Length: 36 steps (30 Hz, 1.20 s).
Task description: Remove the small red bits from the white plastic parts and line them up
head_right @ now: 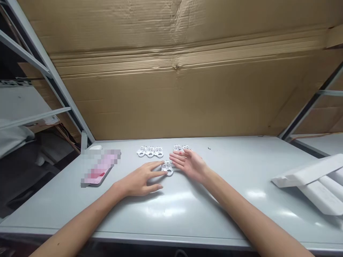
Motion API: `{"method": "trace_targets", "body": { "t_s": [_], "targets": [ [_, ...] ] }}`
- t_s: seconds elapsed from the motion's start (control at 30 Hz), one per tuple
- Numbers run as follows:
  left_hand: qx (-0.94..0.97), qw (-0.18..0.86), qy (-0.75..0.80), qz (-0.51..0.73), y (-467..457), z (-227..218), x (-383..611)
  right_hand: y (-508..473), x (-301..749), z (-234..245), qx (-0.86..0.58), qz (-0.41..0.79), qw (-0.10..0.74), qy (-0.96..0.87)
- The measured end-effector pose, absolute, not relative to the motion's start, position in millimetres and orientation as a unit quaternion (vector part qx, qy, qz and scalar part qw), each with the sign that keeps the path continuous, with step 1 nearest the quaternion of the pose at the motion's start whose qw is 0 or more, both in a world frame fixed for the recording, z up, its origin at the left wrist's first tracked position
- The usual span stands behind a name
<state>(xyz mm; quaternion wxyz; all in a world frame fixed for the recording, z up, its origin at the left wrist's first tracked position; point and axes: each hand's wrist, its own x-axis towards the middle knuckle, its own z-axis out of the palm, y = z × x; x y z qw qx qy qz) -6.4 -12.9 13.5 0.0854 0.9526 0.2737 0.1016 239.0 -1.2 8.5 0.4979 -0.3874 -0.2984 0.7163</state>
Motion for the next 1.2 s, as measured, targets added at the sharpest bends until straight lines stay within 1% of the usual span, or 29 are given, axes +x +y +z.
{"method": "trace_targets", "body": {
  "t_s": [0.37, 0.47, 0.53, 0.6, 0.67, 0.7, 0.77, 0.93, 1.2],
  "targets": [
    [0.951, 0.094, 0.274, 0.107, -13, 15, -6, -3, 237, 11, -0.408, 0.707, 0.462, -0.346],
    [0.951, 0.098, 0.274, 0.105, -13, 15, -6, -3, 244, 16, -0.422, 0.676, 0.453, -0.399],
    [0.952, 0.098, 0.273, 0.102, -13, 15, -6, -4, 253, 22, -0.446, 0.611, 0.454, -0.47],
    [0.952, 0.096, 0.274, 0.097, -13, 16, -6, -4, 263, 28, -0.496, 0.477, 0.451, -0.568],
    [0.951, 0.094, 0.278, 0.093, -13, 16, -6, -4, 272, 31, -0.541, 0.304, 0.421, -0.662],
    [0.951, 0.093, 0.28, 0.092, -13, 16, -6, -4, 276, 31, -0.551, 0.237, 0.397, -0.695],
    [0.951, 0.092, 0.281, 0.091, -13, 16, -6, -3, 283, 30, -0.55, 0.16, 0.349, -0.742],
    [0.951, 0.094, 0.279, 0.097, -14, 16, -7, 1, 300, 26, -0.563, 0.112, 0.253, -0.778],
    [0.957, 0.077, 0.227, 0.161, -15, 19, -3, 8, 317, 17, -0.571, 0.09, 0.187, -0.794]
  ]
}}
